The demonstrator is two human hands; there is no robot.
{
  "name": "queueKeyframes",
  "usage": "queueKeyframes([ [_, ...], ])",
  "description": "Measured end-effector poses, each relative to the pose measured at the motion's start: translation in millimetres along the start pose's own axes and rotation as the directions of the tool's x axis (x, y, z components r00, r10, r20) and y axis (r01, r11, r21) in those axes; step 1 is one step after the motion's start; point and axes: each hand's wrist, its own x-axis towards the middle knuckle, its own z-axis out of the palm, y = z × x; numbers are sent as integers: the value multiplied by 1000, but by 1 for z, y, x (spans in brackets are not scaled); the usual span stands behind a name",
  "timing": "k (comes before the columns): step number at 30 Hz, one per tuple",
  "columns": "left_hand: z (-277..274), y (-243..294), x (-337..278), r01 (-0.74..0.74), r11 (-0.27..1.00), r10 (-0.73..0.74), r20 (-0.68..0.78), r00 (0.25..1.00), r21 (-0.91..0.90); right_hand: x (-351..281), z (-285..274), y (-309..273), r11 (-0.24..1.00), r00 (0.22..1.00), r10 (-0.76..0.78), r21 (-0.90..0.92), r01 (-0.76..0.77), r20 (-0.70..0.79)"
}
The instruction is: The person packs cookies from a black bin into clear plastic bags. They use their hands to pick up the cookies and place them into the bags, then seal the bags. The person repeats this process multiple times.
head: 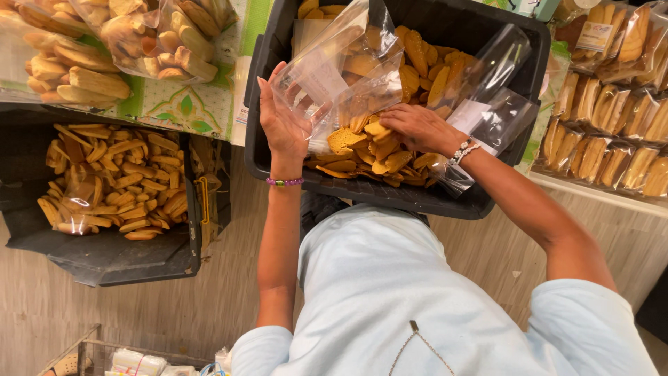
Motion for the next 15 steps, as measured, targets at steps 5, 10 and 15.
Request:
queueKeyframes([
  [5, 2, 2, 3, 24, 1000, -24, 8, 1000, -6, 1, -11, -4, 761, 890, 420, 468, -451, 175],
  [10, 7, 3, 14, 56, 998, -56, 82, 995, 0, -10, 6, -27, 622, 600, 771, -54, -781, 212],
  [15, 22, -3, 34, 195, 981, -196, 139, 971, 23, 10, 55, -59, 584, 589, 808, -103, -805, -21],
])
